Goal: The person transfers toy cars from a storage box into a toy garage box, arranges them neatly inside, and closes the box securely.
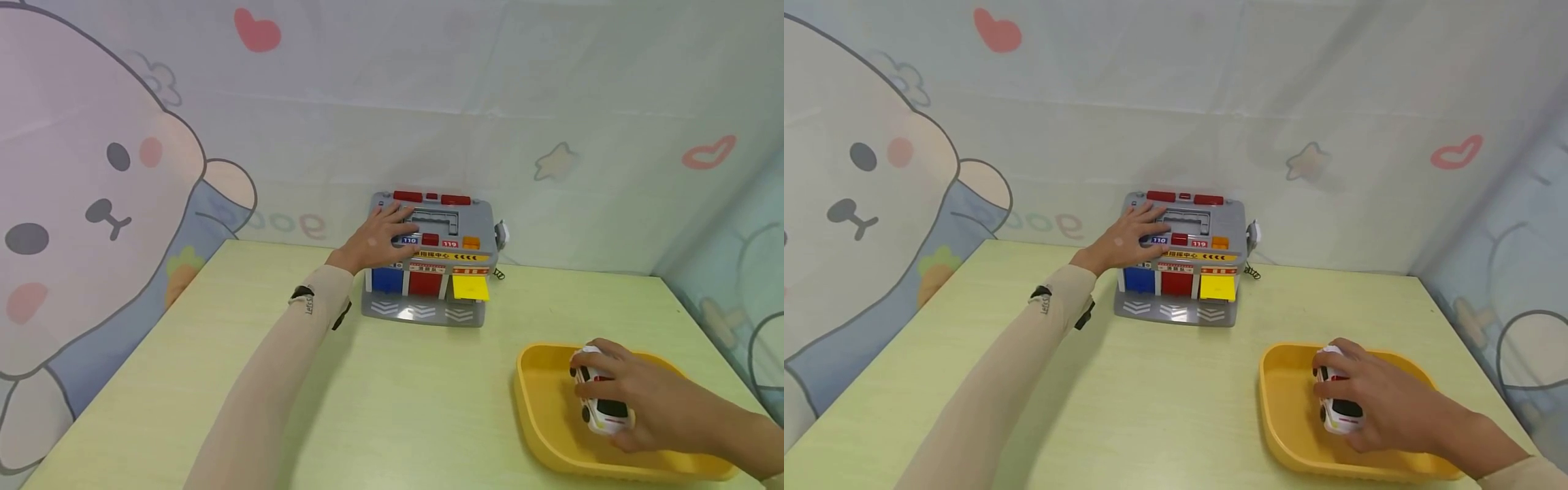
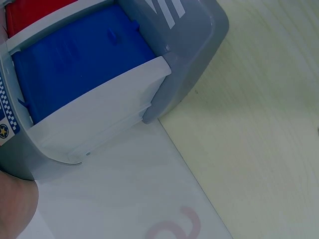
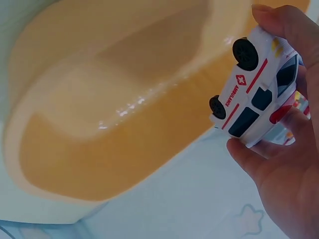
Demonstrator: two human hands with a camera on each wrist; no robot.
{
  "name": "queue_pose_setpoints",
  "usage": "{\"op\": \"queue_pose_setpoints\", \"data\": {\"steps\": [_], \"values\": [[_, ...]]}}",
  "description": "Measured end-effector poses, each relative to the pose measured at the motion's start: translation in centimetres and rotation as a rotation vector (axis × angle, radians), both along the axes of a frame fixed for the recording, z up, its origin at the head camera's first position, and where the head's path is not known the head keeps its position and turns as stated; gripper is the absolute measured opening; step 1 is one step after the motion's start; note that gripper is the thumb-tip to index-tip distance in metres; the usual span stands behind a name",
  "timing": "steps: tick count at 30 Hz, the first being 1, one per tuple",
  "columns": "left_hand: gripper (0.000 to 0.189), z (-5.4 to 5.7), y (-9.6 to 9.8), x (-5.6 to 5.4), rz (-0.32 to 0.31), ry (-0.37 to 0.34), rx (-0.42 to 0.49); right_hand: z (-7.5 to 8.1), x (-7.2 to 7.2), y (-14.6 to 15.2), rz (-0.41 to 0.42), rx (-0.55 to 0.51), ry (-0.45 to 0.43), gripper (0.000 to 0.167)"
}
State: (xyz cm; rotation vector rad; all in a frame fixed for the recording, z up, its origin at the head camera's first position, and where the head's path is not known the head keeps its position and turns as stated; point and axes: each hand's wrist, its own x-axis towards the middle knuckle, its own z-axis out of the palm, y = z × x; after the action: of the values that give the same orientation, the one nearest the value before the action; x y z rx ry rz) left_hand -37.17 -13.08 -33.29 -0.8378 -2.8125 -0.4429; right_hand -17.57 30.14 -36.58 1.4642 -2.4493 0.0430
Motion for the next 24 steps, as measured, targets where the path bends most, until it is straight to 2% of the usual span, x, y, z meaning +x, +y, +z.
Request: {"op": "queue_pose_setpoints", "data": {"steps": [5, 16, 24], "values": [[0.058, 0.1, 0.0, 0.0, -0.001, -0.002, -0.001, 1.4, 0.3, -0.8, 0.001, -0.023, -0.016, 0.063], [0.058, 0.0, 0.1, 0.0, -0.005, -0.008, 0.004, 4.6, 0.4, -3.5, 0.01, 0.0, 0.015, 0.057], [0.057, 0.0, -0.1, 0.1, -0.017, -0.011, 0.018, 5.8, 0.4, -6.3, -0.014, 0.068, -0.028, 0.049]]}}
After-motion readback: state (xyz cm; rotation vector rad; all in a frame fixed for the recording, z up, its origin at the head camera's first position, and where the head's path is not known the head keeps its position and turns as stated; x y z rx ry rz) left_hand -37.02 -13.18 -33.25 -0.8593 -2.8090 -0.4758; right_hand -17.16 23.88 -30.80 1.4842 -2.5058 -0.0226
